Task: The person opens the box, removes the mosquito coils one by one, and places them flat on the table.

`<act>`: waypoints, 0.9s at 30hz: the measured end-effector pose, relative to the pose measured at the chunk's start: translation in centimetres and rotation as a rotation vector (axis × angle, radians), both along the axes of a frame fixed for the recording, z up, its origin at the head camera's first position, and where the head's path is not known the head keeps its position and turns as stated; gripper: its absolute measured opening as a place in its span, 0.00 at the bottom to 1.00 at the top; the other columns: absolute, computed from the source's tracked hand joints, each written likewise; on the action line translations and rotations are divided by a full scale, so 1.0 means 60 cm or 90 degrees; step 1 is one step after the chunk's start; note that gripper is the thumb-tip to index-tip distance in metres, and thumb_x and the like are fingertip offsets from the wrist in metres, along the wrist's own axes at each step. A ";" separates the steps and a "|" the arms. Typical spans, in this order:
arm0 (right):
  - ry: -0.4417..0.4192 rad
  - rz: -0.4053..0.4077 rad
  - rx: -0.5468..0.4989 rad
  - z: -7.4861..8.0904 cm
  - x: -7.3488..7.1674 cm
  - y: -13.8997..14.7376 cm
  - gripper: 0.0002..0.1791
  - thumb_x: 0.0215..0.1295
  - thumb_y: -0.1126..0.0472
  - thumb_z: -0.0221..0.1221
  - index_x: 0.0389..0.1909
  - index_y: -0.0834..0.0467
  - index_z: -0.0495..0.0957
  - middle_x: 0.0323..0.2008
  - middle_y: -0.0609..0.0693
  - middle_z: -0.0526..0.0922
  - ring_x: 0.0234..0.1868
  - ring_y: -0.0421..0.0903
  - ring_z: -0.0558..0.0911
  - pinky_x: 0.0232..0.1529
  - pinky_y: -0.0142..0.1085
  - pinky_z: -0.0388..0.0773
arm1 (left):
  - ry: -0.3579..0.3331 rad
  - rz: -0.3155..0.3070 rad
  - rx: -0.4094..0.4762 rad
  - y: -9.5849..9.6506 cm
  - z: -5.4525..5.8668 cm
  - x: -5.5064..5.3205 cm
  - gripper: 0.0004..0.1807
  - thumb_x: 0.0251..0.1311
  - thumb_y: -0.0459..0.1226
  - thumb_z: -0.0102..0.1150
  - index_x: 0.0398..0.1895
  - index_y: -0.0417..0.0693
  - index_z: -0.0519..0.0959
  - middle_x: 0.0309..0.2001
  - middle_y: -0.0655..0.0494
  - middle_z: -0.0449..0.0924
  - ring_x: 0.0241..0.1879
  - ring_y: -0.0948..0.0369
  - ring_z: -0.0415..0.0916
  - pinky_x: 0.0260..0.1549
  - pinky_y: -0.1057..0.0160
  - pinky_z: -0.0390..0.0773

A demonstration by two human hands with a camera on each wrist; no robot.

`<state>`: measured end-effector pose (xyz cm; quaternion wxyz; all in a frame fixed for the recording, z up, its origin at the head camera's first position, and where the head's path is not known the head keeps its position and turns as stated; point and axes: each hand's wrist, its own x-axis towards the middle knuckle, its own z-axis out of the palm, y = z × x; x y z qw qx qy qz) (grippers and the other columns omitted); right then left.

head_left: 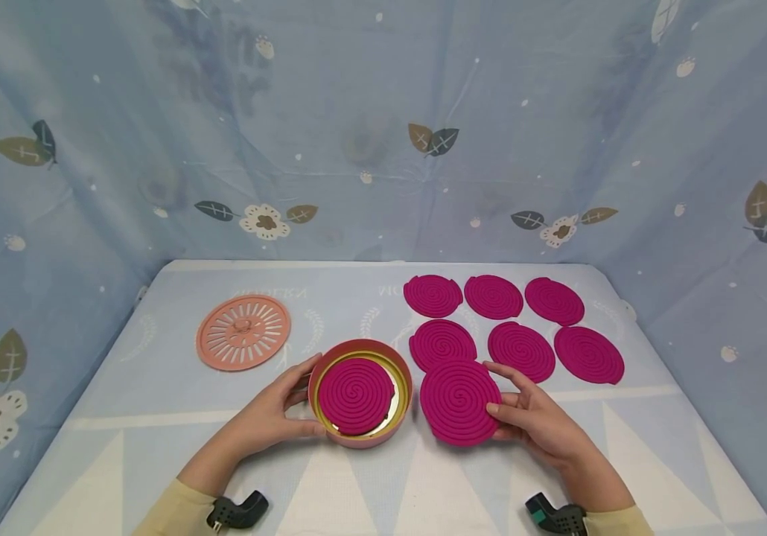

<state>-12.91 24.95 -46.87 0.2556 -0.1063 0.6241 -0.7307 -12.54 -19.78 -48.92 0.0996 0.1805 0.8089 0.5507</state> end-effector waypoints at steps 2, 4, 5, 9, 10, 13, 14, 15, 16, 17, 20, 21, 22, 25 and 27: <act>0.001 0.003 0.003 0.000 0.000 0.003 0.41 0.69 0.70 0.58 0.76 0.56 0.47 0.39 0.57 0.83 0.34 0.47 0.86 0.36 0.40 0.88 | 0.004 -0.003 0.004 0.000 -0.001 0.000 0.61 0.41 0.46 0.82 0.79 0.56 0.53 0.73 0.59 0.58 0.65 0.59 0.68 0.64 0.65 0.70; 0.001 0.006 0.011 0.000 0.000 0.004 0.40 0.68 0.70 0.58 0.76 0.56 0.48 0.39 0.58 0.83 0.33 0.47 0.86 0.35 0.40 0.88 | 0.005 -0.003 0.005 0.000 0.000 0.000 0.62 0.41 0.46 0.82 0.79 0.56 0.53 0.73 0.59 0.58 0.65 0.59 0.68 0.64 0.65 0.70; 0.000 0.009 0.017 -0.001 0.000 0.005 0.40 0.68 0.70 0.58 0.75 0.56 0.49 0.39 0.58 0.83 0.33 0.46 0.85 0.35 0.40 0.88 | 0.007 -0.002 0.006 -0.001 -0.001 0.000 0.62 0.41 0.46 0.82 0.79 0.56 0.53 0.73 0.59 0.59 0.65 0.58 0.68 0.64 0.65 0.70; -0.002 0.014 0.046 -0.004 0.000 0.005 0.40 0.67 0.70 0.60 0.75 0.55 0.50 0.39 0.59 0.83 0.32 0.45 0.85 0.35 0.39 0.88 | 0.011 -0.005 0.008 -0.001 -0.002 0.000 0.62 0.40 0.46 0.82 0.78 0.55 0.54 0.73 0.57 0.59 0.65 0.56 0.69 0.64 0.65 0.70; -0.002 0.015 0.053 -0.004 0.000 0.005 0.40 0.67 0.70 0.60 0.75 0.55 0.50 0.39 0.59 0.83 0.32 0.45 0.85 0.34 0.39 0.88 | 0.012 -0.006 0.009 -0.001 -0.002 0.000 0.62 0.40 0.46 0.82 0.78 0.55 0.54 0.73 0.57 0.59 0.65 0.56 0.68 0.64 0.65 0.70; 0.000 0.017 0.067 -0.005 0.000 0.005 0.41 0.67 0.69 0.61 0.75 0.55 0.50 0.39 0.59 0.83 0.32 0.45 0.85 0.35 0.39 0.88 | 0.014 -0.010 0.011 -0.001 -0.004 -0.001 0.61 0.41 0.46 0.82 0.78 0.55 0.54 0.73 0.56 0.59 0.65 0.55 0.68 0.64 0.65 0.70; 0.001 0.018 0.069 -0.005 0.000 0.005 0.41 0.67 0.69 0.61 0.75 0.55 0.50 0.39 0.59 0.83 0.32 0.46 0.85 0.35 0.39 0.88 | 0.017 -0.012 0.013 -0.002 -0.004 -0.002 0.61 0.41 0.46 0.82 0.78 0.55 0.54 0.73 0.55 0.59 0.65 0.55 0.68 0.64 0.65 0.70; 0.000 0.019 0.072 -0.005 0.000 0.005 0.41 0.67 0.69 0.61 0.75 0.55 0.50 0.39 0.59 0.83 0.33 0.46 0.85 0.35 0.40 0.88 | 0.018 -0.012 0.013 -0.002 -0.005 -0.002 0.61 0.41 0.46 0.82 0.78 0.55 0.54 0.73 0.55 0.59 0.65 0.55 0.68 0.64 0.64 0.70; 0.000 0.019 0.073 -0.005 0.000 0.005 0.41 0.67 0.69 0.61 0.75 0.55 0.50 0.40 0.60 0.83 0.33 0.46 0.85 0.35 0.40 0.88 | 0.020 -0.014 0.014 -0.002 -0.005 -0.002 0.61 0.42 0.46 0.82 0.78 0.55 0.53 0.73 0.55 0.59 0.65 0.54 0.68 0.64 0.64 0.70; -0.001 0.019 0.075 -0.005 0.000 0.005 0.41 0.67 0.69 0.61 0.75 0.54 0.50 0.40 0.60 0.83 0.33 0.46 0.86 0.35 0.40 0.88 | 0.025 -0.018 0.014 -0.002 -0.005 -0.002 0.60 0.43 0.46 0.81 0.78 0.54 0.53 0.73 0.54 0.59 0.65 0.53 0.68 0.64 0.64 0.70; 0.000 0.018 0.081 -0.006 -0.001 0.006 0.41 0.67 0.68 0.61 0.75 0.54 0.50 0.41 0.61 0.83 0.34 0.47 0.86 0.35 0.41 0.88 | 0.028 -0.017 0.011 -0.002 -0.006 -0.003 0.61 0.43 0.45 0.81 0.79 0.53 0.53 0.73 0.53 0.59 0.65 0.53 0.68 0.64 0.64 0.70; 0.000 0.018 0.082 -0.006 -0.001 0.006 0.41 0.67 0.68 0.61 0.75 0.54 0.50 0.41 0.62 0.83 0.34 0.47 0.86 0.35 0.41 0.88 | 0.029 -0.016 0.009 -0.002 -0.005 -0.002 0.61 0.42 0.46 0.81 0.79 0.53 0.53 0.73 0.53 0.60 0.65 0.53 0.68 0.64 0.64 0.70; 0.000 0.017 0.084 -0.007 -0.001 0.007 0.41 0.67 0.69 0.60 0.75 0.54 0.50 0.41 0.62 0.83 0.34 0.47 0.86 0.35 0.42 0.88 | 0.027 -0.014 0.009 -0.002 -0.005 -0.002 0.61 0.42 0.46 0.81 0.79 0.53 0.53 0.72 0.54 0.60 0.66 0.54 0.68 0.64 0.64 0.70; 0.001 0.018 0.084 -0.008 -0.001 0.008 0.40 0.67 0.69 0.60 0.74 0.55 0.49 0.41 0.63 0.83 0.34 0.47 0.86 0.35 0.42 0.88 | 0.018 -0.007 0.006 -0.001 -0.004 -0.002 0.62 0.41 0.46 0.82 0.79 0.54 0.53 0.72 0.56 0.61 0.65 0.57 0.68 0.64 0.65 0.70; -0.001 0.018 0.083 -0.008 -0.001 0.008 0.40 0.67 0.69 0.60 0.74 0.55 0.49 0.41 0.63 0.83 0.34 0.48 0.86 0.35 0.43 0.88 | 0.016 -0.006 0.003 0.000 -0.003 -0.002 0.62 0.41 0.46 0.82 0.79 0.54 0.53 0.72 0.57 0.61 0.65 0.58 0.68 0.64 0.65 0.70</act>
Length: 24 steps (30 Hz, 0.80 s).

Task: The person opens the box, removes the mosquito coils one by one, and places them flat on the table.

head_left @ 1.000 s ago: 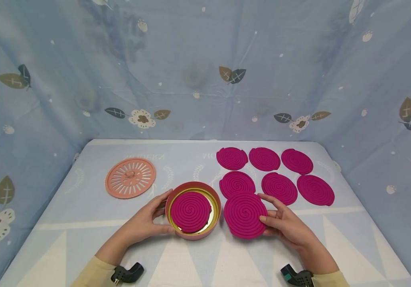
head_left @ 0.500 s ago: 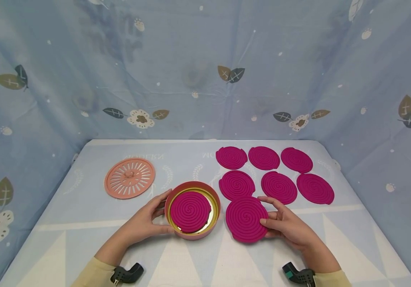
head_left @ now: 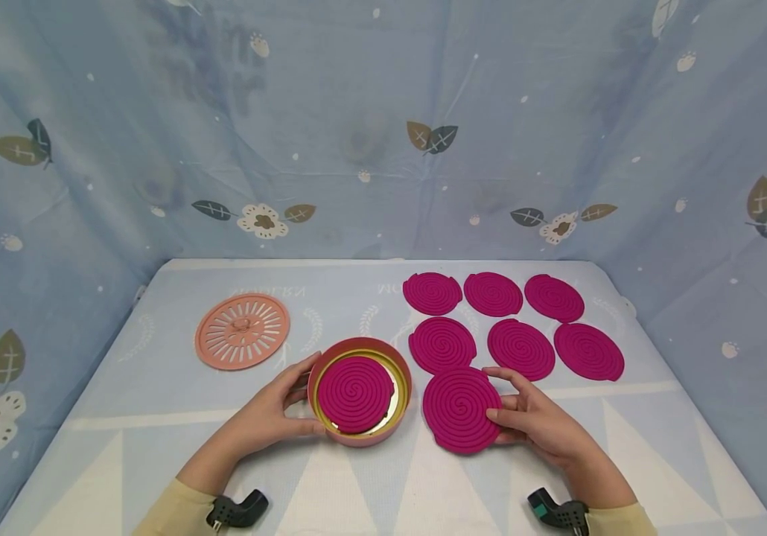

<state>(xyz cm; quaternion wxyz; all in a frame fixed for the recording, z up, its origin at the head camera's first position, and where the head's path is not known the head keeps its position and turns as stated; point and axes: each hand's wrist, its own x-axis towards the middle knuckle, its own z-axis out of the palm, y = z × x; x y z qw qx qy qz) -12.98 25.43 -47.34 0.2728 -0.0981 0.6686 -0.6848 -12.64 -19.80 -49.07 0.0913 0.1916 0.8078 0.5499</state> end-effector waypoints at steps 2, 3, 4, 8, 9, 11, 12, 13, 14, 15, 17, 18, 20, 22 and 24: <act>-0.001 0.000 0.002 0.000 0.000 0.000 0.41 0.67 0.69 0.60 0.74 0.55 0.49 0.41 0.63 0.83 0.34 0.48 0.86 0.36 0.43 0.88 | -0.001 0.003 -0.003 0.000 0.001 0.000 0.62 0.40 0.46 0.82 0.79 0.54 0.53 0.72 0.57 0.61 0.65 0.59 0.67 0.64 0.65 0.70; -0.003 -0.001 0.004 0.001 0.000 0.000 0.41 0.67 0.69 0.60 0.74 0.55 0.49 0.41 0.63 0.83 0.34 0.48 0.86 0.36 0.43 0.88 | -0.001 0.004 -0.003 0.000 0.001 0.001 0.62 0.40 0.47 0.82 0.79 0.54 0.53 0.72 0.57 0.61 0.66 0.59 0.67 0.64 0.65 0.70; -0.004 -0.002 0.007 0.001 0.000 0.000 0.41 0.67 0.69 0.61 0.74 0.55 0.49 0.42 0.64 0.83 0.35 0.48 0.86 0.36 0.43 0.88 | -0.003 0.005 -0.004 0.000 0.001 0.001 0.62 0.40 0.47 0.82 0.79 0.55 0.53 0.72 0.58 0.61 0.66 0.59 0.67 0.64 0.65 0.70; -0.009 -0.007 0.022 0.002 0.001 0.000 0.42 0.66 0.68 0.61 0.74 0.55 0.49 0.43 0.65 0.83 0.36 0.50 0.86 0.37 0.43 0.88 | -0.003 0.003 -0.001 0.000 0.001 0.001 0.61 0.41 0.47 0.82 0.79 0.56 0.53 0.72 0.57 0.60 0.66 0.56 0.67 0.64 0.64 0.70; -0.009 -0.008 0.026 0.002 0.002 0.000 0.42 0.66 0.67 0.62 0.75 0.55 0.49 0.43 0.65 0.83 0.36 0.50 0.86 0.37 0.43 0.88 | -0.002 0.002 0.000 0.000 0.001 0.001 0.61 0.41 0.47 0.82 0.79 0.56 0.53 0.72 0.56 0.60 0.66 0.56 0.68 0.64 0.64 0.70; -0.008 -0.010 0.031 0.002 0.002 0.001 0.41 0.67 0.67 0.62 0.75 0.55 0.50 0.43 0.65 0.83 0.36 0.51 0.86 0.37 0.43 0.88 | 0.003 -0.002 0.002 0.000 0.001 0.001 0.61 0.42 0.46 0.81 0.79 0.55 0.53 0.73 0.55 0.59 0.65 0.55 0.68 0.65 0.63 0.70; -0.006 -0.011 0.033 0.002 0.002 0.002 0.41 0.67 0.67 0.61 0.75 0.56 0.50 0.43 0.65 0.82 0.36 0.51 0.86 0.38 0.43 0.88 | 0.006 -0.004 0.003 0.000 0.002 0.001 0.61 0.42 0.46 0.81 0.78 0.54 0.53 0.73 0.55 0.59 0.65 0.54 0.68 0.65 0.63 0.70; -0.004 -0.011 0.034 0.002 0.002 0.003 0.40 0.67 0.67 0.61 0.75 0.56 0.50 0.44 0.65 0.82 0.36 0.50 0.86 0.38 0.43 0.88 | 0.007 -0.006 0.003 0.000 0.002 0.000 0.60 0.42 0.46 0.81 0.78 0.54 0.53 0.73 0.55 0.59 0.65 0.54 0.68 0.65 0.62 0.70; -0.002 -0.011 0.034 0.002 0.002 0.004 0.40 0.68 0.67 0.61 0.75 0.57 0.51 0.44 0.65 0.82 0.36 0.50 0.86 0.38 0.44 0.88 | 0.005 -0.006 0.003 0.001 0.002 0.000 0.60 0.42 0.46 0.81 0.78 0.55 0.54 0.73 0.56 0.59 0.65 0.55 0.68 0.65 0.62 0.70; 0.000 -0.011 0.035 0.001 0.002 0.005 0.39 0.68 0.67 0.61 0.75 0.58 0.51 0.44 0.65 0.82 0.36 0.50 0.86 0.38 0.44 0.88 | 0.004 -0.007 0.005 0.001 0.002 0.000 0.60 0.42 0.46 0.81 0.78 0.55 0.54 0.73 0.56 0.58 0.65 0.55 0.69 0.65 0.61 0.70; 0.003 -0.010 0.034 0.001 0.002 0.007 0.38 0.69 0.66 0.60 0.75 0.59 0.52 0.43 0.63 0.82 0.35 0.49 0.85 0.38 0.44 0.88 | 0.001 -0.007 0.006 0.001 0.002 0.000 0.60 0.42 0.46 0.82 0.78 0.55 0.54 0.73 0.57 0.58 0.65 0.55 0.69 0.65 0.61 0.70; 0.004 -0.009 0.035 0.002 0.002 0.007 0.38 0.69 0.66 0.60 0.75 0.60 0.51 0.43 0.63 0.82 0.35 0.49 0.85 0.38 0.45 0.88 | -0.004 -0.006 0.005 0.001 0.002 0.000 0.60 0.42 0.46 0.82 0.78 0.56 0.54 0.74 0.57 0.58 0.65 0.56 0.69 0.65 0.62 0.70; 0.005 -0.006 0.036 0.002 0.001 0.008 0.38 0.70 0.65 0.59 0.75 0.62 0.51 0.42 0.62 0.82 0.35 0.49 0.85 0.38 0.45 0.88 | -0.008 -0.004 0.007 0.001 0.003 0.001 0.61 0.41 0.46 0.82 0.78 0.56 0.54 0.73 0.58 0.58 0.65 0.57 0.68 0.65 0.63 0.70; -0.002 -0.005 0.041 0.003 0.000 0.009 0.38 0.70 0.65 0.59 0.74 0.63 0.51 0.42 0.60 0.81 0.36 0.49 0.86 0.39 0.45 0.88 | -0.012 -0.002 0.006 0.000 0.003 0.001 0.61 0.41 0.46 0.82 0.79 0.56 0.53 0.73 0.57 0.59 0.66 0.57 0.68 0.64 0.65 0.70; -0.009 -0.003 0.048 0.004 -0.002 0.010 0.38 0.71 0.64 0.59 0.75 0.65 0.51 0.43 0.60 0.81 0.37 0.50 0.86 0.40 0.45 0.88 | -0.010 -0.002 0.008 0.000 0.003 0.002 0.62 0.41 0.46 0.82 0.79 0.55 0.53 0.73 0.56 0.59 0.66 0.57 0.67 0.64 0.65 0.70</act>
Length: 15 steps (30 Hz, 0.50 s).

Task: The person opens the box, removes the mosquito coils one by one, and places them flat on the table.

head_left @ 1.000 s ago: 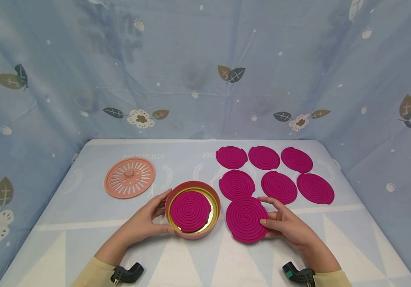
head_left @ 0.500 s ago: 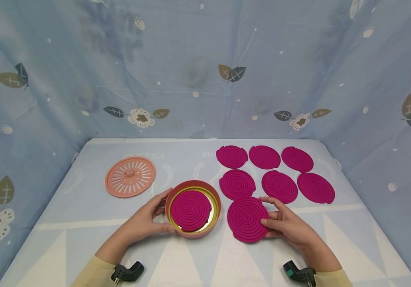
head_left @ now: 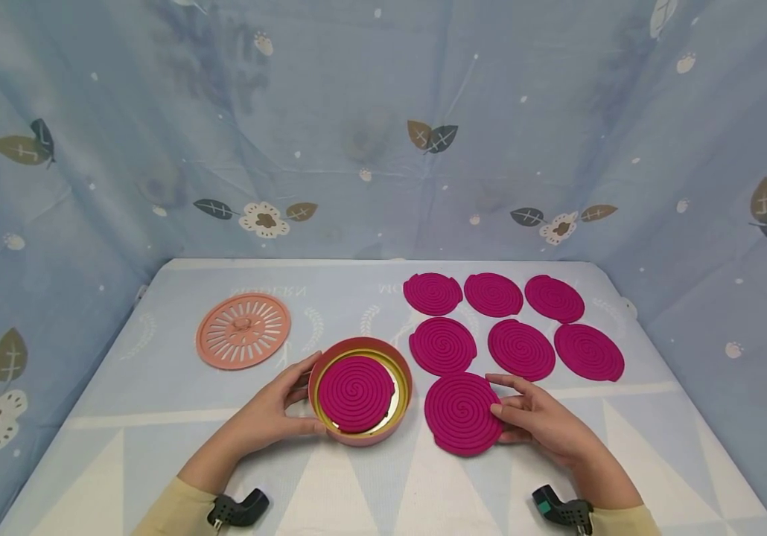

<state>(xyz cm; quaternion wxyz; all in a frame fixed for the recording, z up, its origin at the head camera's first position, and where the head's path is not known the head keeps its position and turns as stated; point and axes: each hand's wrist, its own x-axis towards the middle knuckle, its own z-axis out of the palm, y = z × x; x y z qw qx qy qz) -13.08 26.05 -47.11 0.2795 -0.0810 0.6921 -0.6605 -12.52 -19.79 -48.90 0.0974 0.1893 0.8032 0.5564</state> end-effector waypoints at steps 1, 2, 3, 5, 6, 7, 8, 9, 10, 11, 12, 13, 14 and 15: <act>-0.004 0.000 0.006 0.000 -0.001 0.001 0.38 0.71 0.63 0.59 0.75 0.65 0.51 0.43 0.61 0.82 0.38 0.51 0.86 0.40 0.45 0.88 | 0.000 0.000 0.000 0.000 0.000 0.000 0.62 0.41 0.45 0.82 0.79 0.55 0.53 0.73 0.56 0.59 0.66 0.57 0.67 0.64 0.65 0.70; -0.006 0.000 0.012 0.001 -0.001 0.001 0.38 0.71 0.63 0.59 0.75 0.65 0.50 0.44 0.61 0.82 0.39 0.52 0.86 0.41 0.45 0.87 | -0.001 0.002 -0.001 0.000 0.000 0.000 0.62 0.41 0.46 0.82 0.79 0.56 0.53 0.73 0.56 0.59 0.66 0.57 0.67 0.64 0.65 0.70; -0.011 -0.001 0.020 0.002 0.000 0.002 0.38 0.71 0.62 0.59 0.75 0.65 0.50 0.44 0.61 0.82 0.40 0.52 0.86 0.41 0.46 0.87 | -0.001 0.003 -0.003 0.000 0.000 0.000 0.62 0.41 0.46 0.82 0.79 0.56 0.53 0.73 0.57 0.59 0.66 0.57 0.67 0.64 0.65 0.70; -0.011 -0.001 0.036 0.004 0.000 0.003 0.39 0.71 0.60 0.59 0.75 0.66 0.50 0.44 0.62 0.83 0.41 0.54 0.86 0.42 0.46 0.87 | -0.001 0.005 -0.006 0.000 0.000 0.000 0.62 0.41 0.46 0.82 0.79 0.56 0.53 0.73 0.58 0.59 0.65 0.57 0.68 0.64 0.65 0.70; -0.014 -0.002 0.044 0.005 0.001 0.004 0.39 0.71 0.60 0.59 0.75 0.66 0.51 0.44 0.62 0.83 0.41 0.54 0.85 0.42 0.46 0.87 | -0.005 0.007 -0.007 0.000 0.001 0.000 0.62 0.40 0.46 0.82 0.79 0.57 0.53 0.73 0.59 0.58 0.65 0.58 0.68 0.64 0.65 0.70; -0.013 -0.001 0.050 0.006 0.001 0.005 0.39 0.71 0.59 0.59 0.75 0.66 0.51 0.44 0.62 0.83 0.42 0.55 0.85 0.42 0.46 0.87 | -0.005 0.008 -0.009 0.000 0.001 0.000 0.62 0.40 0.46 0.82 0.79 0.57 0.53 0.73 0.59 0.58 0.65 0.58 0.69 0.64 0.65 0.70; -0.014 -0.001 0.055 0.008 0.002 0.006 0.40 0.71 0.59 0.59 0.75 0.67 0.51 0.45 0.61 0.83 0.42 0.55 0.85 0.43 0.46 0.87 | -0.005 0.008 -0.010 0.000 0.001 -0.001 0.62 0.40 0.46 0.82 0.79 0.57 0.53 0.73 0.60 0.58 0.65 0.59 0.69 0.64 0.65 0.70; -0.013 0.001 0.059 0.009 0.003 0.007 0.40 0.71 0.59 0.59 0.75 0.68 0.51 0.44 0.61 0.83 0.42 0.55 0.85 0.43 0.46 0.87 | -0.006 0.008 -0.010 0.000 0.001 -0.001 0.62 0.40 0.46 0.82 0.79 0.57 0.53 0.73 0.59 0.58 0.65 0.58 0.69 0.64 0.65 0.70; -0.013 0.001 0.063 0.010 0.003 0.009 0.39 0.71 0.59 0.59 0.75 0.68 0.51 0.45 0.61 0.84 0.42 0.54 0.85 0.44 0.46 0.87 | -0.007 0.009 -0.010 0.000 0.001 -0.001 0.62 0.40 0.46 0.82 0.79 0.57 0.53 0.73 0.60 0.58 0.65 0.58 0.69 0.64 0.65 0.70; -0.011 0.003 0.065 0.011 0.004 0.011 0.39 0.71 0.59 0.59 0.74 0.69 0.51 0.45 0.61 0.83 0.43 0.54 0.85 0.44 0.46 0.87 | -0.009 0.009 -0.009 0.000 0.001 0.000 0.62 0.40 0.46 0.82 0.79 0.57 0.53 0.73 0.59 0.58 0.64 0.58 0.69 0.64 0.65 0.70; -0.007 0.005 0.068 0.012 0.004 0.013 0.39 0.72 0.59 0.58 0.74 0.70 0.51 0.46 0.61 0.83 0.43 0.54 0.85 0.45 0.46 0.87 | -0.006 0.007 -0.009 0.000 0.001 0.000 0.62 0.41 0.46 0.82 0.79 0.57 0.53 0.74 0.58 0.57 0.65 0.57 0.69 0.64 0.65 0.70; -0.002 0.007 0.073 0.013 0.005 0.014 0.38 0.72 0.59 0.58 0.74 0.70 0.51 0.46 0.61 0.83 0.43 0.53 0.84 0.45 0.46 0.87 | -0.008 0.007 -0.008 0.000 0.001 0.000 0.62 0.40 0.46 0.82 0.79 0.57 0.53 0.74 0.58 0.57 0.64 0.57 0.69 0.64 0.65 0.70; 0.001 0.008 0.077 0.014 0.005 0.016 0.38 0.72 0.59 0.58 0.74 0.71 0.52 0.47 0.61 0.83 0.43 0.53 0.84 0.45 0.46 0.86 | -0.009 0.006 -0.006 0.000 0.001 0.000 0.62 0.40 0.46 0.82 0.79 0.57 0.53 0.74 0.58 0.57 0.64 0.57 0.69 0.64 0.65 0.70; 0.006 0.010 0.081 0.016 0.006 0.018 0.38 0.72 0.60 0.58 0.73 0.71 0.52 0.48 0.61 0.83 0.44 0.53 0.84 0.45 0.46 0.86 | -0.009 0.006 -0.005 0.000 0.001 0.000 0.62 0.40 0.46 0.82 0.79 0.56 0.53 0.74 0.57 0.57 0.64 0.57 0.69 0.64 0.65 0.70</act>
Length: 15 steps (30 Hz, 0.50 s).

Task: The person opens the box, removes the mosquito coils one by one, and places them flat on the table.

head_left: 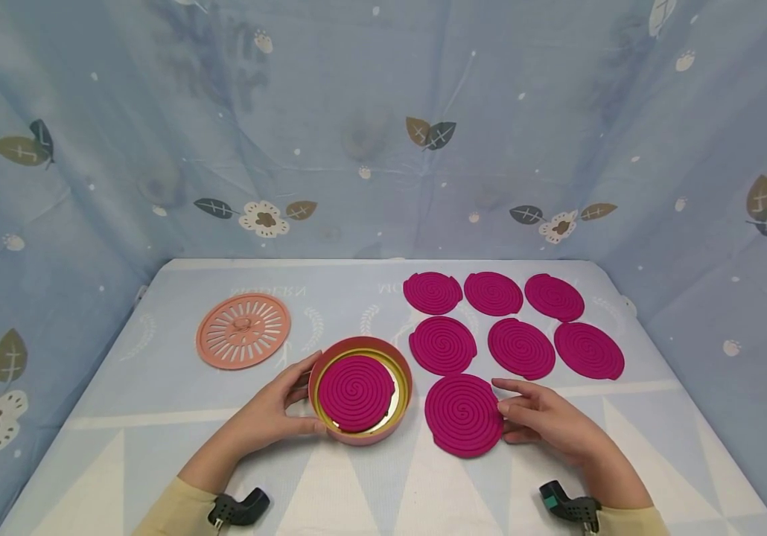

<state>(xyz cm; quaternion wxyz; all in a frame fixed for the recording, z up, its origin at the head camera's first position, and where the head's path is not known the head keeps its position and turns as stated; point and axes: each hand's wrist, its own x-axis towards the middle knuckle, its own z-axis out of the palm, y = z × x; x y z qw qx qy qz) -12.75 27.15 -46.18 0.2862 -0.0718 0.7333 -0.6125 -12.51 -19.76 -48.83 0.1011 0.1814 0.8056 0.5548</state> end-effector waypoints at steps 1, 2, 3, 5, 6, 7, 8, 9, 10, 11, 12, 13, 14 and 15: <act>0.000 0.000 0.003 0.001 0.000 0.002 0.37 0.72 0.59 0.58 0.73 0.71 0.53 0.48 0.62 0.83 0.44 0.54 0.84 0.46 0.45 0.86 | -0.001 -0.001 0.001 0.000 0.000 0.000 0.62 0.40 0.46 0.82 0.79 0.56 0.53 0.74 0.58 0.58 0.65 0.57 0.69 0.64 0.65 0.70; 0.002 0.002 0.005 0.001 0.000 0.004 0.37 0.72 0.60 0.58 0.73 0.72 0.53 0.49 0.62 0.82 0.45 0.54 0.84 0.46 0.45 0.86 | 0.000 -0.002 0.001 0.000 0.000 0.000 0.62 0.40 0.46 0.82 0.79 0.56 0.53 0.73 0.57 0.58 0.65 0.57 0.69 0.64 0.65 0.70; 0.003 0.004 0.006 0.002 0.001 0.005 0.37 0.72 0.60 0.58 0.73 0.72 0.53 0.50 0.63 0.82 0.46 0.55 0.84 0.46 0.45 0.86 | 0.000 -0.003 0.001 0.000 0.000 0.000 0.62 0.40 0.46 0.82 0.79 0.56 0.53 0.73 0.58 0.58 0.65 0.57 0.68 0.64 0.65 0.69; 0.001 0.007 0.004 0.003 0.001 0.009 0.36 0.72 0.60 0.57 0.72 0.73 0.54 0.51 0.64 0.82 0.47 0.57 0.84 0.47 0.45 0.86 | -0.003 -0.002 0.001 -0.001 -0.001 -0.001 0.62 0.40 0.45 0.82 0.79 0.57 0.53 0.73 0.59 0.58 0.65 0.58 0.68 0.64 0.66 0.69; 0.002 0.011 0.003 0.003 0.001 0.010 0.35 0.73 0.61 0.57 0.72 0.73 0.54 0.51 0.64 0.82 0.48 0.57 0.84 0.47 0.45 0.86 | -0.002 -0.002 0.001 -0.001 -0.001 -0.001 0.62 0.40 0.45 0.82 0.79 0.57 0.53 0.73 0.59 0.58 0.65 0.58 0.68 0.64 0.66 0.69; 0.003 0.013 0.004 0.003 0.001 0.011 0.35 0.73 0.61 0.57 0.71 0.74 0.55 0.52 0.64 0.81 0.49 0.58 0.84 0.47 0.45 0.86 | -0.002 -0.003 0.000 -0.001 -0.001 -0.001 0.62 0.41 0.45 0.82 0.79 0.57 0.53 0.73 0.59 0.59 0.65 0.58 0.68 0.65 0.66 0.69; 0.006 0.015 0.005 0.003 0.002 0.013 0.34 0.73 0.61 0.56 0.71 0.74 0.55 0.51 0.64 0.81 0.49 0.58 0.84 0.47 0.45 0.86 | -0.002 -0.003 0.000 -0.001 -0.001 -0.001 0.62 0.41 0.45 0.82 0.79 0.57 0.53 0.73 0.58 0.59 0.65 0.58 0.68 0.65 0.66 0.69; 0.008 0.016 0.008 0.002 0.002 0.014 0.34 0.73 0.61 0.56 0.71 0.75 0.55 0.51 0.64 0.82 0.49 0.58 0.84 0.47 0.45 0.86 | 0.000 -0.003 0.000 -0.001 -0.001 -0.001 0.62 0.41 0.45 0.82 0.79 0.56 0.53 0.73 0.58 0.59 0.65 0.58 0.68 0.64 0.66 0.69; 0.010 0.014 0.011 0.002 0.002 0.015 0.33 0.73 0.61 0.56 0.70 0.75 0.56 0.51 0.64 0.82 0.48 0.58 0.84 0.47 0.45 0.86 | 0.003 -0.004 0.000 0.000 -0.001 -0.001 0.62 0.41 0.45 0.82 0.79 0.56 0.53 0.73 0.57 0.59 0.65 0.57 0.68 0.64 0.65 0.69; 0.011 0.013 0.015 0.002 0.002 0.017 0.33 0.73 0.61 0.56 0.70 0.75 0.57 0.51 0.64 0.82 0.48 0.58 0.84 0.47 0.44 0.86 | 0.004 -0.003 -0.001 0.000 -0.002 0.000 0.62 0.41 0.45 0.82 0.79 0.56 0.53 0.73 0.57 0.59 0.65 0.57 0.68 0.64 0.65 0.69; 0.012 0.011 0.018 0.002 0.001 0.018 0.33 0.73 0.61 0.55 0.70 0.75 0.57 0.50 0.64 0.82 0.48 0.58 0.84 0.47 0.44 0.86 | 0.007 -0.004 -0.002 0.000 -0.002 0.000 0.62 0.41 0.45 0.82 0.79 0.55 0.53 0.73 0.56 0.59 0.65 0.56 0.68 0.64 0.65 0.70; 0.012 0.008 0.021 0.002 0.001 0.019 0.33 0.73 0.60 0.55 0.70 0.75 0.57 0.50 0.64 0.81 0.48 0.58 0.84 0.47 0.44 0.86 | 0.007 -0.003 -0.002 0.000 -0.002 0.000 0.62 0.41 0.45 0.82 0.79 0.55 0.53 0.73 0.56 0.59 0.65 0.56 0.69 0.64 0.65 0.70; 0.011 0.005 0.024 0.002 0.001 0.020 0.32 0.74 0.60 0.55 0.70 0.75 0.58 0.50 0.64 0.81 0.48 0.58 0.84 0.47 0.44 0.86 | 0.007 -0.002 -0.003 0.000 -0.002 0.000 0.62 0.41 0.45 0.82 0.79 0.55 0.53 0.73 0.56 0.59 0.65 0.56 0.69 0.64 0.65 0.70; 0.009 0.004 0.025 0.003 0.001 0.021 0.32 0.74 0.60 0.55 0.70 0.75 0.58 0.50 0.64 0.81 0.48 0.58 0.84 0.47 0.44 0.86 | 0.008 -0.001 -0.005 0.000 -0.003 -0.001 0.62 0.41 0.46 0.82 0.79 0.55 0.53 0.73 0.56 0.59 0.65 0.56 0.69 0.64 0.65 0.70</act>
